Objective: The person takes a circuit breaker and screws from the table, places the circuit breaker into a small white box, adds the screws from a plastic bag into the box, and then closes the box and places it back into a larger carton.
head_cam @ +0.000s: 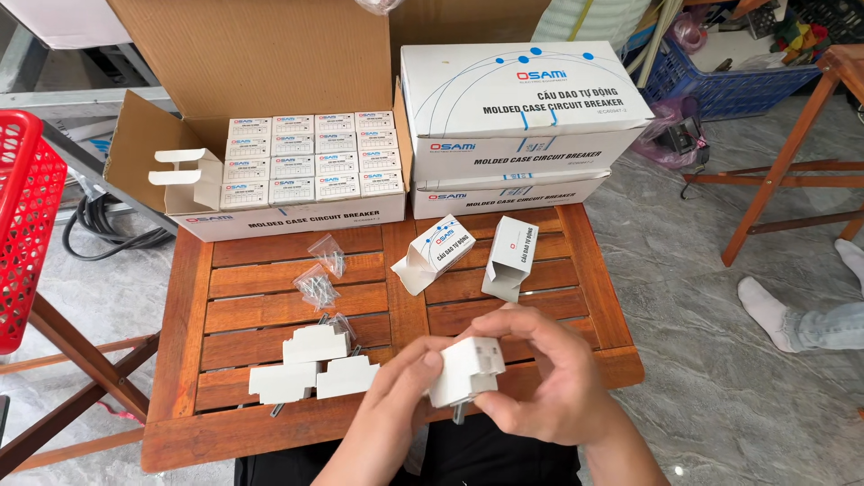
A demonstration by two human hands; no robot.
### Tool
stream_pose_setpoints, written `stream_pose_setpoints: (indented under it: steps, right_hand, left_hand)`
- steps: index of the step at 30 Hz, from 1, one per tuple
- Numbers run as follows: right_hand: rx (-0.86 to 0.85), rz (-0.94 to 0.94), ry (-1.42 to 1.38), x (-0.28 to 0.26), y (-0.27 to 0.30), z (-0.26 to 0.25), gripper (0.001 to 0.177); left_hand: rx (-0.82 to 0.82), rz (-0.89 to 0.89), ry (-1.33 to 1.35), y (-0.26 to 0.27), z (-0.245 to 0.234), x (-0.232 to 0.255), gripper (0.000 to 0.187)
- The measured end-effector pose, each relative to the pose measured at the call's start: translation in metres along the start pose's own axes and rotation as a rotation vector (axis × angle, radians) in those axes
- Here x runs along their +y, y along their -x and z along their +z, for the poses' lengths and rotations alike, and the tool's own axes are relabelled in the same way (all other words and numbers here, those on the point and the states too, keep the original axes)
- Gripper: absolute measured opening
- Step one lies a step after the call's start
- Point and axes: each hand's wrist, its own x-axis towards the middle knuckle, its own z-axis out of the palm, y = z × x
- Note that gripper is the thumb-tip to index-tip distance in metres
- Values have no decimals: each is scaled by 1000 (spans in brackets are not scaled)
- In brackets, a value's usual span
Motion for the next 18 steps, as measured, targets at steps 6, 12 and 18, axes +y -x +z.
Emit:
stream_pose_setpoints:
  steps: [6, 12, 18]
  right_hand:
    - [-91, -35, 105, -20, -20, 11, 39]
    - [-86, -105, 106, -15, -9, 18, 58]
    - [24, -28, 72, 0, 1, 23, 39]
  left_hand:
    - [180, -111, -12, -13, 6, -10, 68]
    - [339, -257, 262, -12, 23, -25, 69]
    - [229, -219, 230, -14, 21, -53, 67]
